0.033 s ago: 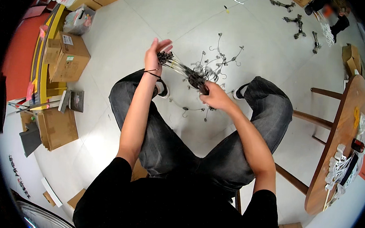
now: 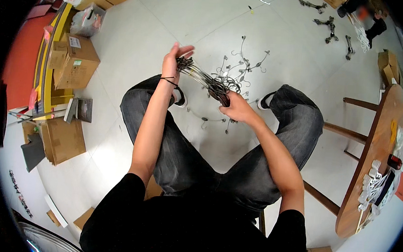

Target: The person sits on a chair and then on the floor, assembling small metal hooks by hand. They pick up individual hooks from the floor and a cardboard box, attach them to a central bundle, and place the assembled groups onto a nearby table.

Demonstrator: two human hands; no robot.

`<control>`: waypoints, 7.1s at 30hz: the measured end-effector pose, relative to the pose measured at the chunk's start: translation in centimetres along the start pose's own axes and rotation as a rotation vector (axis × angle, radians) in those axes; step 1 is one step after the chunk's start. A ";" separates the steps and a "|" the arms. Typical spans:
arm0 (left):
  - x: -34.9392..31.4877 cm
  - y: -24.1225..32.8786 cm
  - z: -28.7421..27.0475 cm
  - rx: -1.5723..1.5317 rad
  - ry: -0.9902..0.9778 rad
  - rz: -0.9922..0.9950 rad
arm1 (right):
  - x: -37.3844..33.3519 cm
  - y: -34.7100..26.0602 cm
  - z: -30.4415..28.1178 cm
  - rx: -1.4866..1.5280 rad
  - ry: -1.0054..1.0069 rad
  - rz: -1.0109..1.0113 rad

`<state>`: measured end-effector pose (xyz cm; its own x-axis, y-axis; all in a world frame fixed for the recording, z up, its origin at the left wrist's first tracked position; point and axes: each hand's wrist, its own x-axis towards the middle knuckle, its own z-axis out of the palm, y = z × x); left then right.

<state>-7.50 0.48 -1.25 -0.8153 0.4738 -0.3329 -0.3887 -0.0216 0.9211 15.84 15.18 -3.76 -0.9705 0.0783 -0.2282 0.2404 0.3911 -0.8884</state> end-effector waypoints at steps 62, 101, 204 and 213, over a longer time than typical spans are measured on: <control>-0.5 2.9 -2.8 -0.084 0.271 0.076 | -11.4 21.6 17.7 0.443 0.121 1.314; 2.1 -6.3 -3.2 -0.213 0.386 -0.076 | 1.5 -40.8 12.5 0.303 -0.967 -0.360; -6.2 -15.4 6.0 0.482 -0.185 -0.344 | 3.0 9.9 -11.1 0.499 0.499 0.582; -7.9 -2.9 11.8 0.311 -0.059 0.052 | 4.6 1.9 -11.5 1.118 0.343 0.377</control>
<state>5.18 7.17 1.07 -0.8007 0.5299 -0.2795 -0.1898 0.2182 0.9573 11.63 26.81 -1.88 -0.7508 0.3199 -0.5779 0.2274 -0.6962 -0.6809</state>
